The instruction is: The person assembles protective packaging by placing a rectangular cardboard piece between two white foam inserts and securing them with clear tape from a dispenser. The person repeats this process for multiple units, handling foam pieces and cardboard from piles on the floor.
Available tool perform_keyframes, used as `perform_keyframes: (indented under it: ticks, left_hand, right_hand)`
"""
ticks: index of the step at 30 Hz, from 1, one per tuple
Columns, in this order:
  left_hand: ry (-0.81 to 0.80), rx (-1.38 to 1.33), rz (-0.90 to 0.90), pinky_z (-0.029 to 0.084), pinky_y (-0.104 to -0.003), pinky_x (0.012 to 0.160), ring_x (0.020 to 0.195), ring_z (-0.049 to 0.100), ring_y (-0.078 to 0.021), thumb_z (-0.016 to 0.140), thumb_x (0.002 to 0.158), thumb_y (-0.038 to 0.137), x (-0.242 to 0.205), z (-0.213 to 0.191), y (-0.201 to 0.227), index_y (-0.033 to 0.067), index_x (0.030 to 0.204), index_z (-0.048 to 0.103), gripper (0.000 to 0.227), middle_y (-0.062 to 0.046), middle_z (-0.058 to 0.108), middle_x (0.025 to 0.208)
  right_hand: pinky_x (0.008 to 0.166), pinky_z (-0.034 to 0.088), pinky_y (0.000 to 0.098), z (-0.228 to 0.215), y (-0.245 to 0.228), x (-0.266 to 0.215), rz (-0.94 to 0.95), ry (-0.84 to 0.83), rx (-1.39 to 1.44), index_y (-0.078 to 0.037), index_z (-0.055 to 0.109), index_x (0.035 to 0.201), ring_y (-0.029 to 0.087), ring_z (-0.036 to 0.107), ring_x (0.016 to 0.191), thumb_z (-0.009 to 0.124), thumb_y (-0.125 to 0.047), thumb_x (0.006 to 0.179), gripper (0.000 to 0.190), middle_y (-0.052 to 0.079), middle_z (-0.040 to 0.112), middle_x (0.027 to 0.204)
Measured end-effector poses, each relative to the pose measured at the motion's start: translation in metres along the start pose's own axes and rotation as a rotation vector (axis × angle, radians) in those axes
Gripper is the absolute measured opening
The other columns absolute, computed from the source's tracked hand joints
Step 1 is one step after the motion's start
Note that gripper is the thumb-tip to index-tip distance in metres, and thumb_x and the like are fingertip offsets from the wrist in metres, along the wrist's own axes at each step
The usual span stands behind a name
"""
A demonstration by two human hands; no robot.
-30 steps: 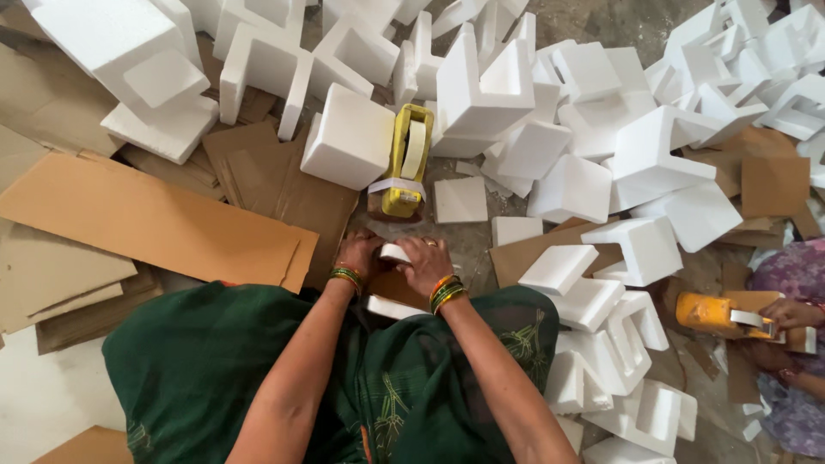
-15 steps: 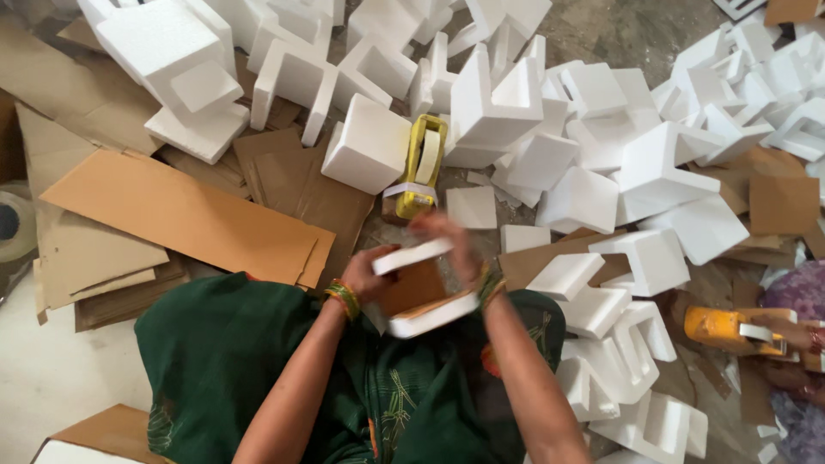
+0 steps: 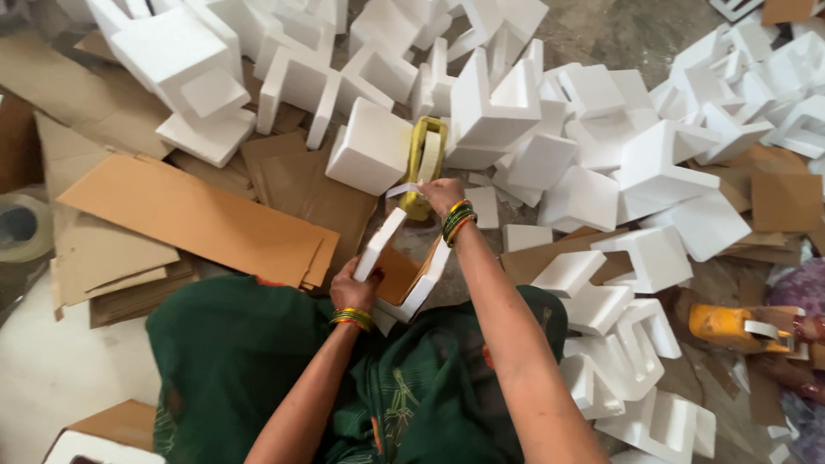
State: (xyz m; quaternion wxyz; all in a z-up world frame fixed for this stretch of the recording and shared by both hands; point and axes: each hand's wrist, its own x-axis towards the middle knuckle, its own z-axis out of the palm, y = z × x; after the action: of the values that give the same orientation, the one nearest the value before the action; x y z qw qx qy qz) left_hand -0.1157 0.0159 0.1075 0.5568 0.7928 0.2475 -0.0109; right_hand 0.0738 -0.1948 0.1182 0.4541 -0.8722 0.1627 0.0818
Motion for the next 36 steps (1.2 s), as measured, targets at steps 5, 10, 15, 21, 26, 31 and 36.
perform_keyframes:
  ticks: [5, 10, 15, 21, 26, 31, 36]
  left_hand:
    - [0.042, -0.077, -0.029, 0.059, -0.038, 0.085, 0.089, 0.077, -0.0289, 0.085, 0.067, 0.030, 0.007, 0.013, -0.010, 0.0135, 0.117, 0.076, 0.054, -0.018, 0.078, 0.099]
    - [0.123, 0.086, 0.032, 0.056, -0.042, 0.087, 0.091, 0.070, -0.0385, 0.087, 0.065, 0.025, 0.012, 0.038, -0.026, 0.0101, 0.122, 0.076, 0.060, -0.028, 0.074, 0.097]
    - [0.071, -0.047, 0.031, 0.057, -0.040, 0.085, 0.090, 0.074, -0.0341, 0.083, 0.070, 0.023, 0.016, 0.035, -0.031, 0.0018, 0.125, 0.069, 0.061, -0.026, 0.075, 0.099]
    - [-0.087, -0.203, -0.188, 0.058, -0.039, 0.073, 0.074, 0.073, -0.0252, 0.078, 0.074, 0.019, 0.007, 0.016, -0.002, 0.0060, 0.117, 0.074, 0.045, -0.017, 0.077, 0.087]
    - [-0.141, -0.256, -0.211, 0.058, -0.036, 0.062, 0.065, 0.071, -0.0199, 0.078, 0.076, 0.021, 0.007, 0.006, 0.011, 0.0047, 0.108, 0.076, 0.036, -0.013, 0.076, 0.081]
    - [-0.214, -0.228, -0.353, 0.058, -0.039, 0.054, 0.059, 0.071, -0.0242, 0.078, 0.076, 0.023, 0.001, -0.011, 0.044, 0.0015, 0.101, 0.076, 0.033, -0.013, 0.073, 0.079]
    - [-0.226, -0.070, -0.254, 0.057, -0.037, 0.064, 0.065, 0.073, -0.0241, 0.078, 0.076, 0.026, 0.003, -0.012, 0.045, 0.0043, 0.100, 0.078, 0.033, -0.014, 0.076, 0.078]
  right_hand:
    - [0.069, 0.055, 0.0282, -0.006, -0.040, -0.085, -0.269, 0.244, -0.011, -0.002, 0.076, 0.093, 0.012, 0.069, 0.074, 0.079, -0.025, 0.082, 0.026, 0.005, 0.074, 0.083]
    - [0.060, 0.049, 0.0242, 0.023, -0.029, -0.240, -0.151, -0.032, 0.395, 0.001, 0.070, 0.105, 0.007, 0.058, 0.068, 0.072, -0.012, 0.094, 0.017, 0.002, 0.067, 0.080]
    - [0.066, 0.054, 0.0222, 0.057, 0.003, -0.308, 0.018, -0.092, 0.593, 0.005, 0.067, 0.113, 0.006, 0.065, 0.072, 0.073, -0.005, 0.090, 0.025, 0.003, 0.074, 0.086]
    - [0.065, 0.053, 0.0215, 0.068, 0.023, -0.305, 0.066, -0.064, 0.488, 0.005, 0.067, 0.116, 0.006, 0.066, 0.072, 0.073, -0.004, 0.089, 0.029, 0.004, 0.075, 0.084]
    - [0.060, 0.052, 0.0241, 0.078, 0.047, -0.296, 0.112, 0.020, 0.369, 0.001, 0.059, 0.120, 0.009, 0.064, 0.064, 0.078, -0.003, 0.082, 0.043, 0.007, 0.073, 0.075]
    - [0.062, 0.055, 0.0262, 0.094, 0.091, -0.260, 0.098, 0.023, 0.364, 0.009, 0.075, 0.101, 0.013, 0.068, 0.067, 0.075, -0.001, 0.086, 0.017, 0.010, 0.076, 0.081]
    - [0.057, 0.060, 0.0356, 0.112, 0.131, -0.206, 0.164, 0.226, 0.668, 0.008, 0.072, 0.100, 0.022, 0.073, 0.067, 0.072, 0.001, 0.083, 0.019, 0.011, 0.076, 0.083]
